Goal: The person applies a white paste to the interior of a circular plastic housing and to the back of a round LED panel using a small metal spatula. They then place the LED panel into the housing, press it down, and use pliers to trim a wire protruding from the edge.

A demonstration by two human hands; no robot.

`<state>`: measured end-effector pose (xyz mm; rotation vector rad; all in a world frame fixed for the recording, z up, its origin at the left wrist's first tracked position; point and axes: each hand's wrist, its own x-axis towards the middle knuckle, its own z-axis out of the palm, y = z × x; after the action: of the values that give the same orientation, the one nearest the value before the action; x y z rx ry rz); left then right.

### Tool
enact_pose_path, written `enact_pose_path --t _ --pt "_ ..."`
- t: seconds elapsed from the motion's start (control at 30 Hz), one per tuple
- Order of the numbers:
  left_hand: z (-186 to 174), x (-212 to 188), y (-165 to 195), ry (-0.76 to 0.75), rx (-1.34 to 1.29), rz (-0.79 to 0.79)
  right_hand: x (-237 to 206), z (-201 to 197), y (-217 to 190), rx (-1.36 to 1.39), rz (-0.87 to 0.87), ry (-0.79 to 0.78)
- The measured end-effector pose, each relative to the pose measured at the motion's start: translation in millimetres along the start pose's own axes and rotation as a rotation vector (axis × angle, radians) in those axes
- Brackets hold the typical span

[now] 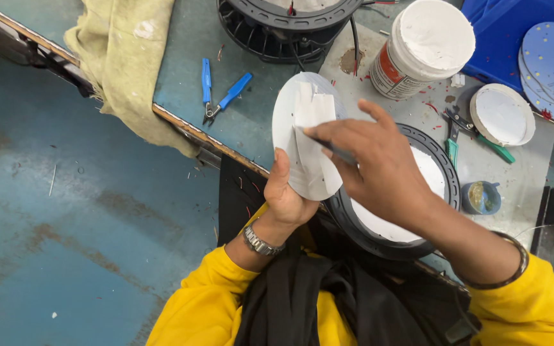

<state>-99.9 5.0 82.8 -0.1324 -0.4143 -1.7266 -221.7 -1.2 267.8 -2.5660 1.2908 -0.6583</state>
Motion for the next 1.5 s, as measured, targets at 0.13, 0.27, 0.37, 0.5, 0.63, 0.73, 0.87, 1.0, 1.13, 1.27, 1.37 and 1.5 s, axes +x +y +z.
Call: enact_pose_path --t 0.13,0.27,0.37,0.5,0.63,0.73,0.87,1.0,1.13,1.27,1.37,1.5 --pt "9 4 2 -0.013 0.005 -0.01 -21 2 -10 -0.005 -0.016 0.004" --pt "30 12 8 0.077 0.059 -0.061 -44 2 -19 0.004 -0.029 0.002" --pt "41 14 10 0.082 0.082 -0.059 -61 1 -22 0.026 -0.03 -0.001" --pt "43 11 12 -0.021 0.041 -0.06 -76 3 -33 0.029 -0.012 -0.016" --pt "38 8 13 0.005 -0.029 -0.085 -80 -7 -44 0.01 0.016 -0.021" --pt "40 7 15 0.071 0.041 -0.076 -76 -28 -37 0.022 0.101 0.016" --pt "57 8 21 0.037 0.123 0.012 -64 -36 -13 0.048 0.122 0.086" --pt "72 9 40 0.027 0.128 0.031 -56 -15 -2 0.058 0.178 -0.063" --pt "77 9 50 0.085 0.062 -0.044 -50 0 -2 0.005 0.053 0.025" --pt "77 8 49 0.081 -0.009 -0.053 -52 4 -8 0.007 0.048 0.001" --pt "78 6 47 0.074 -0.01 -0.05 -63 2 -18 0.019 0.047 -0.019" --pt "79 5 46 0.06 0.018 -0.056 -80 -8 -33 0.046 0.04 -0.05"
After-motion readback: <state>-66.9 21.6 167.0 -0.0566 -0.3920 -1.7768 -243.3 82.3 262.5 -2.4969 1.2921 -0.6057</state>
